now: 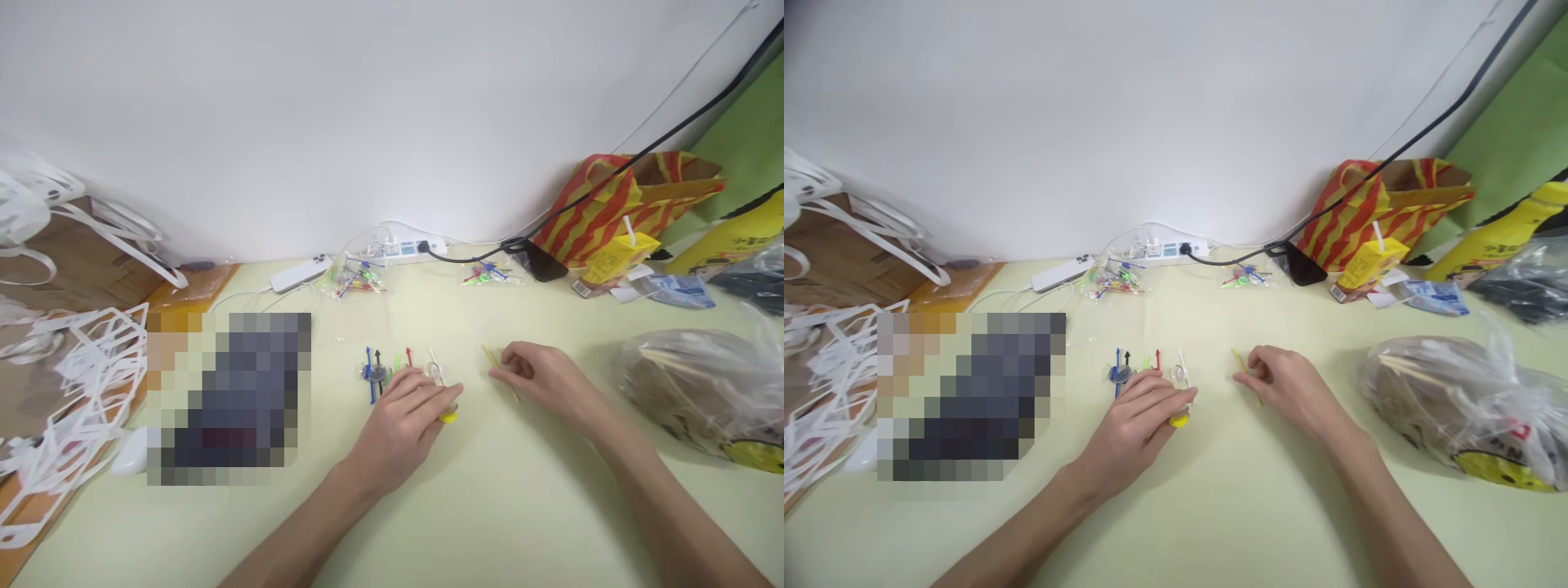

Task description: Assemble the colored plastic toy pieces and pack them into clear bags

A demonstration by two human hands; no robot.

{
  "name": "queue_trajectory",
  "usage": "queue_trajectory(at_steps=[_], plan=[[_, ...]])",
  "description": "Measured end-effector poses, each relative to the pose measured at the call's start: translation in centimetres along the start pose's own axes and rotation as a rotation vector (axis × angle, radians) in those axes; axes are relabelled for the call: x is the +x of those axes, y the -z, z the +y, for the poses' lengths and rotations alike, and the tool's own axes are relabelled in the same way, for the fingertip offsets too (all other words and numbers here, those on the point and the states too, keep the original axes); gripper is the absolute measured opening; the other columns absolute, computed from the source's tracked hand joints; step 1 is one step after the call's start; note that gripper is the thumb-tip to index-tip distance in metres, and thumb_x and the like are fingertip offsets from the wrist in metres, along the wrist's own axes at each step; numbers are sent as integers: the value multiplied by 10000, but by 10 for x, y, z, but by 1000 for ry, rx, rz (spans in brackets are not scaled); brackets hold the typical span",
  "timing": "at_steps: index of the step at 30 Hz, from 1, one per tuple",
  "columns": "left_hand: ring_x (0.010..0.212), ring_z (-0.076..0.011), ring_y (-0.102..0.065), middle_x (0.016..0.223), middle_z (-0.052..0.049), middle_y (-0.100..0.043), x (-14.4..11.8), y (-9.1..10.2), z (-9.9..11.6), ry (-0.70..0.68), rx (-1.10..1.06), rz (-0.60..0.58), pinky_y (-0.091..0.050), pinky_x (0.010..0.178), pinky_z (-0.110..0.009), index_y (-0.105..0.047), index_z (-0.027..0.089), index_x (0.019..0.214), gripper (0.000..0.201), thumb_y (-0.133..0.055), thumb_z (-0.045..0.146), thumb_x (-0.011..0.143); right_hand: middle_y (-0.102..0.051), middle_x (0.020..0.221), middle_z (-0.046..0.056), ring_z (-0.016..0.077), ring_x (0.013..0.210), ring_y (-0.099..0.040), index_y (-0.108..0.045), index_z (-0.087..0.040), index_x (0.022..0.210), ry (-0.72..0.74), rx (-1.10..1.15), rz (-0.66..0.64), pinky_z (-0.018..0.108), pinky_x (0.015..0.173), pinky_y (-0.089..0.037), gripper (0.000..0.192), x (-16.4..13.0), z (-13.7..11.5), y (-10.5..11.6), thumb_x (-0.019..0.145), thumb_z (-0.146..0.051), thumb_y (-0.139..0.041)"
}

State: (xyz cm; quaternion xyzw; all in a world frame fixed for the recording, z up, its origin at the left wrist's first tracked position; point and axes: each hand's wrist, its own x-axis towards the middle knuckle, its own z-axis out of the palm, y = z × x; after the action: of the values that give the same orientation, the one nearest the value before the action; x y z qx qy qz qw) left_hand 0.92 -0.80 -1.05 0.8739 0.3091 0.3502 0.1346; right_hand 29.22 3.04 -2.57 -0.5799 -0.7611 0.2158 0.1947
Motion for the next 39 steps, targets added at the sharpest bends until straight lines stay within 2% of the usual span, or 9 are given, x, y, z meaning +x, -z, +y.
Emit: queue_trajectory(at_steps=[6, 9, 12, 15, 19, 24, 29, 34, 39], plan=[[981, -207, -675, 1024, -58, -760, -1, 1, 4, 130, -158, 13, -504, 966, -429, -649, 231, 1268, 408, -498, 49, 936, -642, 711, 5, 170, 598, -569, -564, -235, 786, 13, -23, -42, 281, 551, -407, 161, -3, -14, -6, 921, -312, -521], [981, -213, -694, 1081, -69, -756, 1, 3, 12, 418, -435, 39, -547, 906, -391, -689, 238, 1218, 347, -558, 113, 921, -645, 728, 11, 172, 610, -573, -570, -231, 788, 25, -31, -20, 283, 560, -406, 156, -3, -16, -6, 917, -279, -495], [890, -213, -685, 1108, -109, -722, 5, 3, 22, 707, -796, 65, -567, 655, -308, -680, 208, 1201, 298, -601, 232, 915, -653, 753, 22, 178, 634, -585, -572, -226, 793, 37, -31, 19, 287, 578, -414, 156, -2, -15, -6, 911, -262, -476], [716, -159, -634, 1004, -86, -678, 8, 2, 29, 867, -1075, 65, -453, 486, -228, -633, 199, 1128, 248, -606, 290, 899, -656, 758, 28, 183, 643, -592, -572, -224, 798, 35, -24, 42, 290, 585, -420, 156, -1, -15, -5, 905, -265, -467], [507, -59, -462, 737, 35, -547, 6, 0, 30, 1020, -1321, 10, -258, 459, -175, -493, 213, 920, 138, -553, 192, 798, -670, 766, 31, 192, 653, -605, -581, -229, 820, 22, 0, 56, 296, 594, -429, 167, -1, -16, -5, 915, -278, -452], [525, -88, -455, 739, 21, -525, 3, -3, 25, 993, -1521, -71, -220, 474, -206, -453, 217, 974, 301, -573, 421, 789, -684, 758, 31, 201, 646, -617, -573, -235, 863, 4, 55, 98, 305, 593, -433, 167, -1, -18, -4, 943, -313, -449], [492, -81, -422, 693, 28, -508, 5, -6, 24, 1060, -1492, -61, -194, 472, -211, -467, 206, 980, 308, -497, 505, 909, -706, 772, 20, 216, 676, -650, -566, -253, 887, -36, 135, 150, 315, 610, -452, 126, -1, -21, -4, 946, -331, -487], [670, -138, -618, 891, -45, -650, 5, -7, 27, 954, -1508, -34, -409, 639, -268, -486, 205, 1021, 311, -597, 481, 932, -751, 865, 48, 254, 803, -709, -629, -249, 916, -38, 282, 199, 361, 720, -528, 135, -3, -27, -4, 921, -364, -559], [859, -210, -697, 1099, -118, -690, 3, -7, 28, 888, -1463, -41, -467, 827, -365, -500, 210, 1071, 310, -644, 449, 937, -776, 943, 78, 278, 887, -732, -735, -223, 972, -118, 604, 187, 412, 832, -561, 263, -3, -35, -9, 842, -449, -700]])
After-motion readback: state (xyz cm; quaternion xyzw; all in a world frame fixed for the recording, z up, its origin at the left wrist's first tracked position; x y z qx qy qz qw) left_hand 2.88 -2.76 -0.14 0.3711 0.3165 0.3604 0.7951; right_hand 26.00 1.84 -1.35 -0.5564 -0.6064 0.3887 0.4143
